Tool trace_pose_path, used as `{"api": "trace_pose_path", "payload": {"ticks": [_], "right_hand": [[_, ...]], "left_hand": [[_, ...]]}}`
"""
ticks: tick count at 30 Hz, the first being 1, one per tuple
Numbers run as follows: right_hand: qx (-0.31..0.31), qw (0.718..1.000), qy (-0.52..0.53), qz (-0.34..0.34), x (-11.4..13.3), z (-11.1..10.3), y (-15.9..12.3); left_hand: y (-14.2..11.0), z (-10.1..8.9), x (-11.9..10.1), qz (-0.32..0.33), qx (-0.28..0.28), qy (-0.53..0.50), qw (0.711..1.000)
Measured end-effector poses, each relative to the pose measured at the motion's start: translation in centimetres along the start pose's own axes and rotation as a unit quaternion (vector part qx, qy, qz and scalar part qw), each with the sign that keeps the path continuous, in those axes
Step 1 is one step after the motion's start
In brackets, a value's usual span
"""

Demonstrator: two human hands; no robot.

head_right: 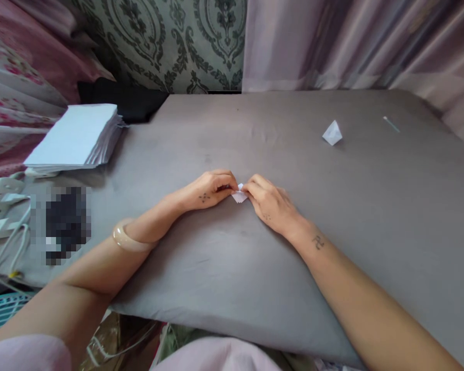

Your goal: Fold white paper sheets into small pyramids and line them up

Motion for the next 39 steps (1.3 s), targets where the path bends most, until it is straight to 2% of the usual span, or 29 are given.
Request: {"api": "trace_pose_path", "payload": {"ticks": [4, 7, 10, 13, 15, 17, 20, 22, 24, 27, 31, 36, 39], "right_hand": [[0.01, 0.995, -0.078, -0.061, 1.0, -0.2, -0.2], [0.03, 0.986, -0.132, -0.095, 1.6, -0.3, -0.6], [0.047, 0.98, -0.165, -0.105, 2.1, -0.5, -0.9], [0.052, 0.98, -0.166, -0.093, 2.3, -0.8, -1.2], [0.052, 0.981, -0.166, -0.089, 2.4, -0.8, -1.3], [0.054, 0.98, -0.169, -0.095, 2.5, -0.9, -1.3], [0.056, 0.98, -0.162, -0.1, 2.4, -0.8, -1.4], [0.05, 0.984, -0.144, -0.087, 1.9, -0.7, -1.3], [0.037, 0.991, -0.111, -0.063, 1.4, -0.7, -1.2], [0.024, 0.998, -0.059, -0.021, 0.6, -0.5, -1.0], [0.015, 1.0, -0.001, 0.017, 0.0, -0.4, -0.7], [-0.018, 0.991, 0.107, 0.08, -0.6, -0.4, -0.3], [-0.023, 0.984, 0.13, 0.119, -1.0, -0.4, -0.1]], "left_hand": [[-0.1, -0.2, -0.7, 0.082, 0.025, 0.059, 0.995], [-0.7, -0.5, -1.7, 0.109, 0.063, 0.146, 0.981], [-2.0, -0.2, -3.4, 0.081, 0.084, 0.259, 0.959], [-3.7, 0.9, -5.0, -0.024, 0.098, 0.352, 0.931], [-4.4, 1.6, -5.9, -0.059, 0.09, 0.373, 0.922], [-4.5, 1.9, -6.1, -0.078, 0.077, 0.363, 0.925], [-3.6, 1.3, -4.5, -0.098, 0.039, 0.258, 0.961], [-2.7, 0.2, -2.7, -0.131, -0.036, 0.148, 0.98], [-2.1, -0.6, -0.9, -0.169, -0.091, 0.083, 0.978], [-1.6, -0.5, 0.4, -0.185, -0.091, 0.032, 0.978], [-1.6, -0.1, 0.3, -0.185, -0.082, -0.001, 0.979], [-1.6, -0.2, -0.2, -0.165, -0.083, 0.032, 0.982], [-1.4, -0.2, -0.2, -0.14, -0.072, 0.052, 0.986]]}}
Point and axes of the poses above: each hand's wrist, its own y-axis towards the middle knuckle, its own z-axis out of the palm, x = y × z, the point moved 4 cm from there along y, towards the middle knuckle, and after that the axes turned 14 degrees about -x, right-handed, at the moved point
